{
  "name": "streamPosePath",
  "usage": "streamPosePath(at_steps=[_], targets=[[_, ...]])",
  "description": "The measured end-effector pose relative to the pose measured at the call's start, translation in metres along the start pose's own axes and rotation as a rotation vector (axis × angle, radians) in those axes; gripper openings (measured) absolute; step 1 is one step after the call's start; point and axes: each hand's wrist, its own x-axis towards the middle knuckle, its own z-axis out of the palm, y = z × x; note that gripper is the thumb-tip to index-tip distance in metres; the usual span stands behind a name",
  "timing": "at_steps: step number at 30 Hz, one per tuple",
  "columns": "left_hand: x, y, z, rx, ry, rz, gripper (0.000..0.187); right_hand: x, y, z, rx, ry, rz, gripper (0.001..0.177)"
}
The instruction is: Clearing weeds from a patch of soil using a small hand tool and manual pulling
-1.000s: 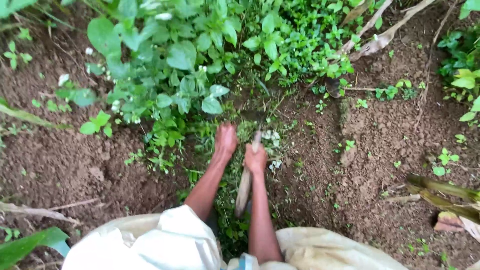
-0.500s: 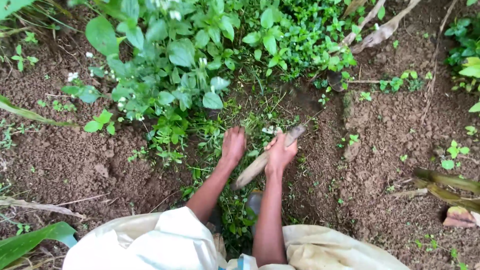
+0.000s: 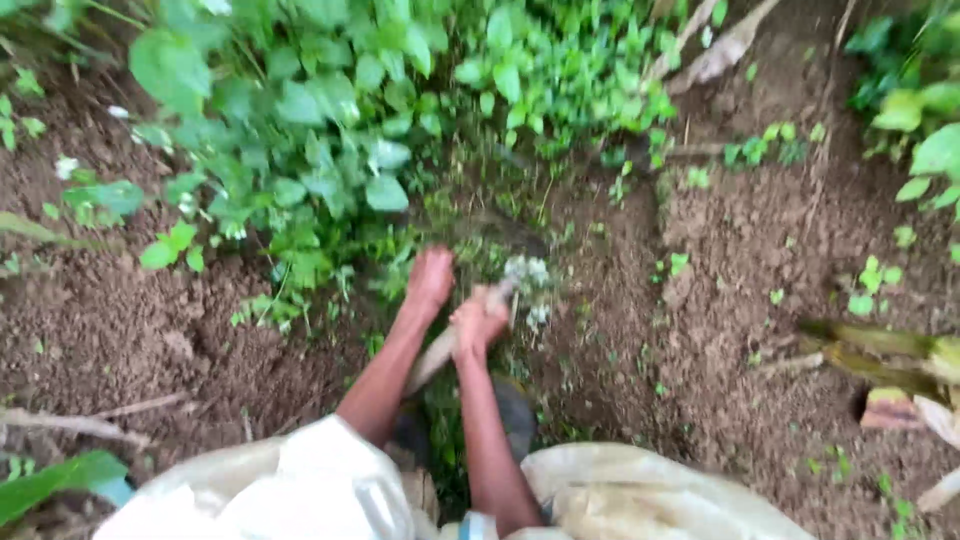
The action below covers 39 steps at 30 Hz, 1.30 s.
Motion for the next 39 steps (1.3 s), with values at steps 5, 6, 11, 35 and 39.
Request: streamPosePath(at_steps=[5, 6, 11, 35, 39], targets=[[-0.008, -0.017, -0.005, 0.022, 0.093, 0.085, 0.018, -0.041, -0.067, 0.018, -0.030, 0.133, -0.209, 0.012], [-0.012, -0.014, -0.008, 0.062, 0.115, 0.122, 0.020, -0.044, -0.061, 0.021, -0.106, 0.126, -0.185, 0.011], [-0.048, -0.010, -0.071, 0.081, 0.008, -0.057, 0.017, -0.098, 0.062, 0.017, -0.305, 0.019, 0.152, 0.038], [-0.020, 0.003, -0.066, 0.177, 0.113, -0.124, 0.045, -0.078, -0.134, 0.024, -0.134, -0.079, -0.158, 0.011], [-0.012, -0.017, -0.035, 0.181, 0.159, -0.054, 0.023, -0.081, -0.139, 0.038, -0.084, -0.123, -0.268, 0.013]])
